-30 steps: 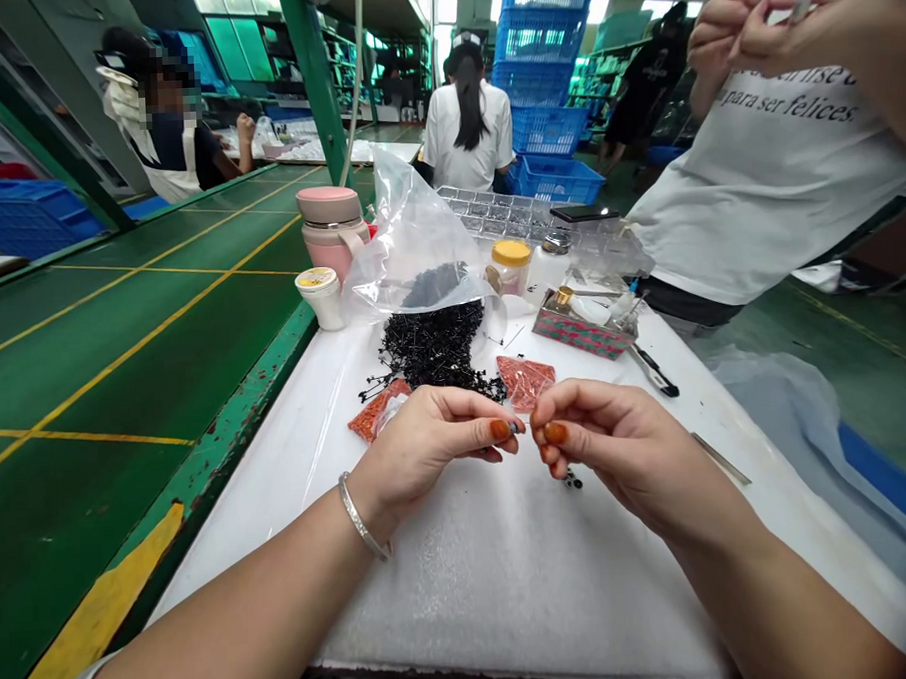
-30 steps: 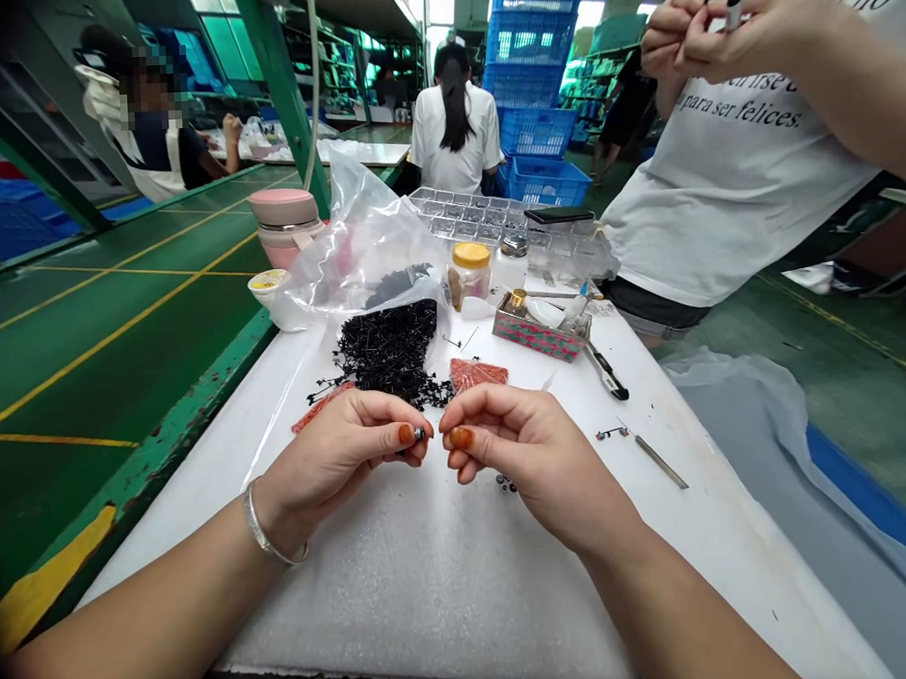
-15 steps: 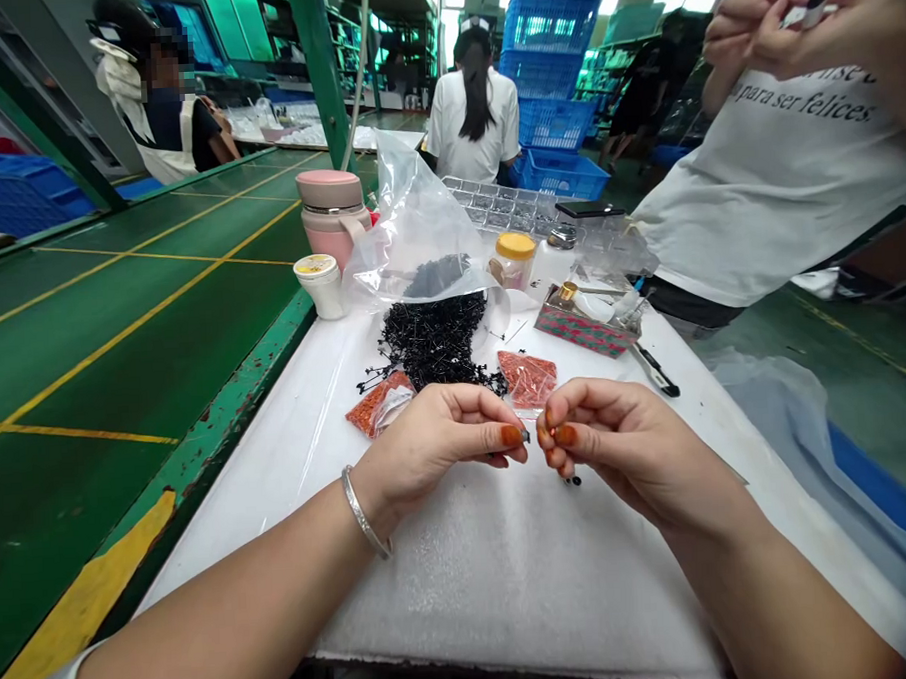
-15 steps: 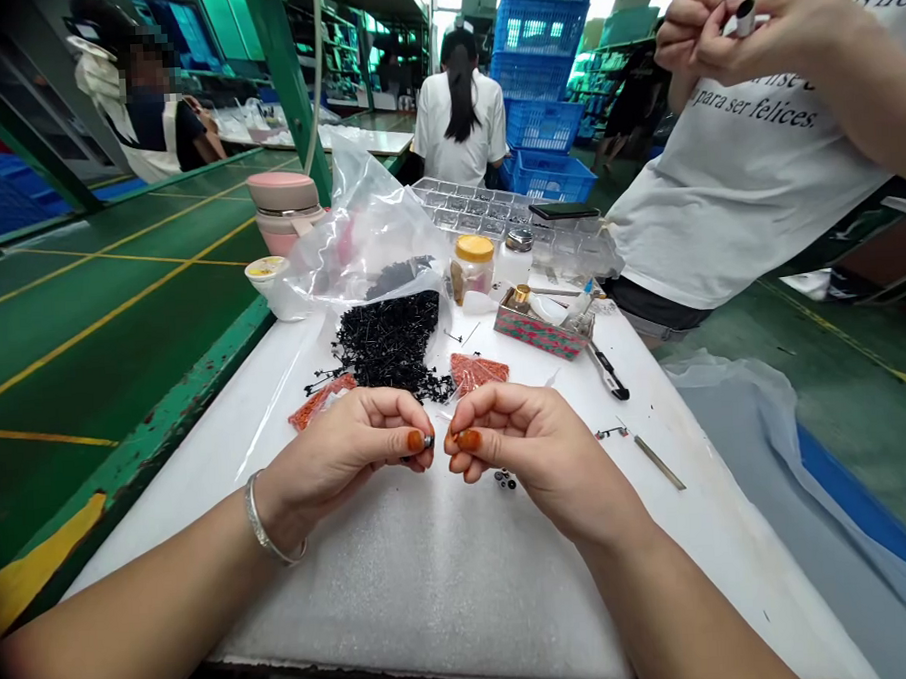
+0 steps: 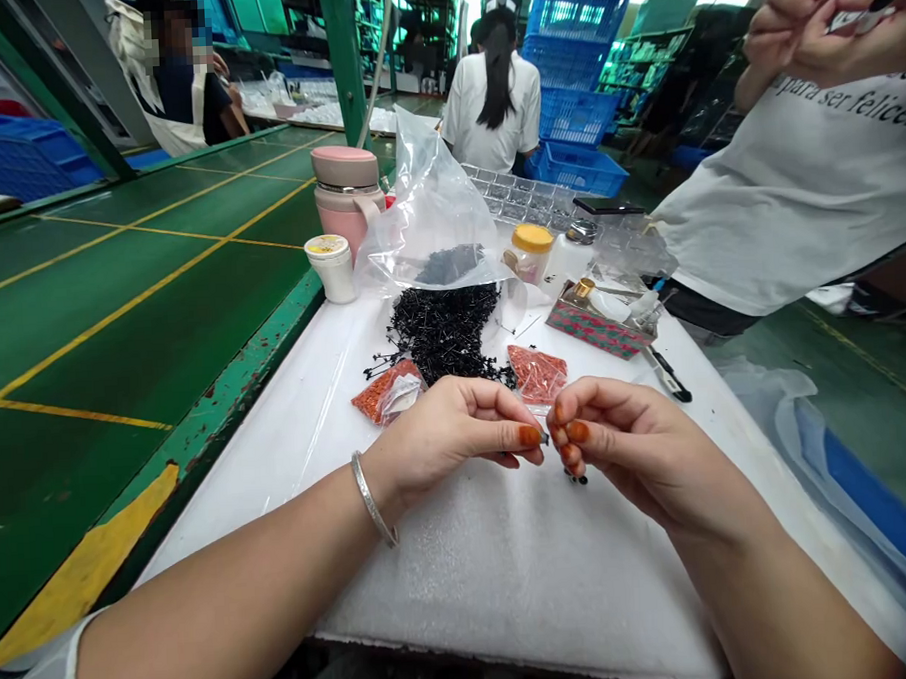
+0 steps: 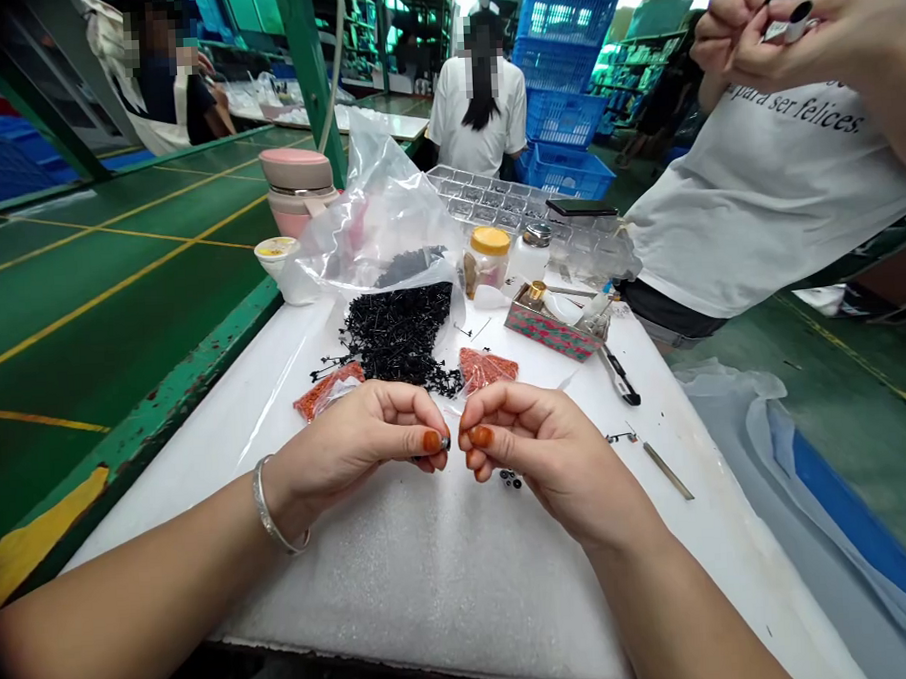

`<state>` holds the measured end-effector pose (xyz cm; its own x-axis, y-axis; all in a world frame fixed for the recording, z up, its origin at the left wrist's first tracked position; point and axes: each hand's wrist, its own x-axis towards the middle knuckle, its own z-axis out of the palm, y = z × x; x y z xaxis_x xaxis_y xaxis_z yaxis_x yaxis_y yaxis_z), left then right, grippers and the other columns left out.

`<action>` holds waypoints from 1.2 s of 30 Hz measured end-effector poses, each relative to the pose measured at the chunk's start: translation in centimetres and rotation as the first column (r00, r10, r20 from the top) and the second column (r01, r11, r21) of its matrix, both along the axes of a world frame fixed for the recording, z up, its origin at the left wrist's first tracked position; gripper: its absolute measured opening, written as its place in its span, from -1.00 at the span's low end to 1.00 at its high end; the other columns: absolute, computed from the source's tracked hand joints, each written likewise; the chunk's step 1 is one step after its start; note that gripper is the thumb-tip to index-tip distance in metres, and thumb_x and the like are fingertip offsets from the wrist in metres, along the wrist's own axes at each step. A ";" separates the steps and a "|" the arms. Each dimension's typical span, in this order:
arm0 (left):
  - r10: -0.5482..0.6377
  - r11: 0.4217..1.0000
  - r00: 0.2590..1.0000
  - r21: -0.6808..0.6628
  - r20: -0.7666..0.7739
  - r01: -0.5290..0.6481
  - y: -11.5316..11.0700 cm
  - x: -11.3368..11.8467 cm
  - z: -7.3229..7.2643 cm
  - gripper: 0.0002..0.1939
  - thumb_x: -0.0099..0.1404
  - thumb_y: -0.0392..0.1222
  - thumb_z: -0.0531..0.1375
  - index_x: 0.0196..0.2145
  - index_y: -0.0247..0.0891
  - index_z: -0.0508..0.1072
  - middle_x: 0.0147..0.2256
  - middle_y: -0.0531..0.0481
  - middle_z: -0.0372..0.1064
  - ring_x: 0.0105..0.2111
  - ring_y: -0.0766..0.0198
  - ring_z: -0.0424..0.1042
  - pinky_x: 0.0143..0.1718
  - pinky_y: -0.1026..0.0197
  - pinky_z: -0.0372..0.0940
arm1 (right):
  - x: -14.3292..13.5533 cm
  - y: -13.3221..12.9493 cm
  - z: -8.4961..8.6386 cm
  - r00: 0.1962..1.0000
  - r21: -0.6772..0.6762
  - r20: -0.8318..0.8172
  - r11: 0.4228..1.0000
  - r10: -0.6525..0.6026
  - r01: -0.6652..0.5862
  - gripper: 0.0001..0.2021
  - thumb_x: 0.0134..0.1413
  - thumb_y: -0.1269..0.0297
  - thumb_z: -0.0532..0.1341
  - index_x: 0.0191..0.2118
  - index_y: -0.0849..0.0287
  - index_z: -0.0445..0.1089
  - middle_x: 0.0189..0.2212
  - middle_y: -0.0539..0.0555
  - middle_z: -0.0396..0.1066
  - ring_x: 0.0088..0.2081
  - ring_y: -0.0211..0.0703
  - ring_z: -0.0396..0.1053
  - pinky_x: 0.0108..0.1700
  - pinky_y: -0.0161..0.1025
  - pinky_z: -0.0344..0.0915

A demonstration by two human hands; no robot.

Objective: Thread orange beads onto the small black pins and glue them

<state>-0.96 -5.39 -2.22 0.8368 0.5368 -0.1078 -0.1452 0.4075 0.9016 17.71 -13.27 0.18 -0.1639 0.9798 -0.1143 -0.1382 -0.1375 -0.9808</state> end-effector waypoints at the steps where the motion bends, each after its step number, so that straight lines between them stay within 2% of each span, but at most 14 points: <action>1: -0.004 1.000 1.000 -0.010 -0.003 0.004 0.0 0.0 0.0 -0.83 0.09 -0.19 0.38 -0.41 -0.33 0.51 -0.46 0.00 0.49 -0.43 0.38 0.44 -0.33 0.31 0.28 | 0.1 0.0 0.0 1.000 -0.010 -0.006 1.000 0.007 -0.007 -0.93 0.04 0.32 0.32 -0.31 0.13 0.46 -0.44 -0.02 0.44 -0.44 -0.36 0.38 -0.40 -0.41 0.33; 6: -0.032 0.995 0.999 -0.095 -0.022 0.030 0.2 -0.1 0.2 -0.78 0.05 -0.16 0.41 -0.44 -0.35 0.49 -0.49 0.00 0.47 -0.47 0.40 0.42 -0.38 0.34 0.28 | 0.6 -0.1 0.0 0.999 -0.007 0.000 0.999 0.035 -0.035 -0.91 0.07 0.38 0.30 -0.27 0.10 0.44 -0.42 -0.05 0.47 -0.40 -0.37 0.44 -0.38 -0.45 0.35; 9: -0.053 0.989 0.999 -0.140 -0.008 0.052 0.3 -0.1 0.1 -0.78 0.06 -0.19 0.40 -0.38 -0.34 0.48 -0.50 0.02 0.47 -0.48 0.41 0.42 -0.38 0.34 0.30 | 0.6 -0.1 -0.1 0.998 0.017 0.033 0.999 0.048 -0.049 -0.91 0.08 0.39 0.29 -0.26 0.11 0.45 -0.41 -0.04 0.48 -0.39 -0.36 0.45 -0.37 -0.46 0.36; 13: -0.037 0.985 0.999 -0.166 0.025 0.040 0.3 0.0 0.0 -0.79 0.07 -0.23 0.39 -0.37 -0.33 0.46 -0.51 0.03 0.45 -0.48 0.40 0.42 -0.38 0.34 0.30 | 0.2 0.0 -0.2 0.996 0.045 0.089 0.999 0.020 -0.024 -0.95 0.08 0.36 0.30 -0.29 0.14 0.47 -0.42 -0.02 0.47 -0.39 -0.36 0.44 -0.37 -0.46 0.36; 19: 0.028 0.989 0.998 -0.148 0.057 -0.019 0.4 -0.3 0.1 -0.90 0.15 -0.28 0.33 -0.35 -0.33 0.51 -0.41 0.02 0.45 -0.39 0.42 0.44 -0.32 0.35 0.33 | -0.5 -0.1 -0.2 0.984 0.147 0.157 0.987 -0.081 0.058 -0.94 0.08 0.30 0.30 -0.31 0.14 0.46 -0.43 -0.03 0.45 -0.41 -0.38 0.39 -0.34 -0.43 0.36; 24: 0.095 0.991 0.995 -0.099 0.006 -0.094 0.5 -0.6 0.5 -0.83 0.08 -0.31 0.38 -0.32 -0.27 0.54 -0.36 0.04 0.46 -0.35 0.42 0.44 -0.28 0.34 0.35 | -0.4 -0.1 0.0 0.966 0.191 0.200 0.974 -0.163 0.125 -0.92 0.08 0.27 0.30 -0.32 0.14 0.45 -0.44 -0.03 0.45 -0.40 -0.36 0.40 -0.35 -0.42 0.35; 32: 0.184 0.982 0.982 0.045 -0.044 -0.182 -0.2 -0.3 0.7 -0.84 0.10 -0.20 0.38 -0.39 -0.33 0.55 -0.39 0.01 0.45 -0.39 0.40 0.42 -0.33 0.35 0.36 | -0.4 0.0 -0.2 0.958 0.204 0.198 0.964 -0.209 0.168 -0.91 0.03 0.25 0.33 -0.34 0.13 0.47 -0.45 -0.04 0.43 -0.43 -0.37 0.35 -0.36 -0.40 0.33; 36: 0.194 0.980 0.979 0.046 -0.064 -0.192 -0.4 0.0 0.7 -0.80 0.12 -0.15 0.36 -0.40 -0.36 0.52 -0.47 -0.01 0.45 -0.44 0.40 0.42 -0.38 0.36 0.35 | -0.6 -0.1 -0.3 0.956 0.229 0.214 0.962 -0.200 0.150 -0.94 0.05 0.27 0.32 -0.34 0.13 0.50 -0.43 -0.04 0.43 -0.42 -0.38 0.33 -0.37 -0.42 0.31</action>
<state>-1.00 -5.77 -1.52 0.7084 0.6925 -0.1365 -0.1555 0.3418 0.9268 17.07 -13.34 -0.09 0.0189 0.9965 0.0809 0.0937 0.0788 -0.9925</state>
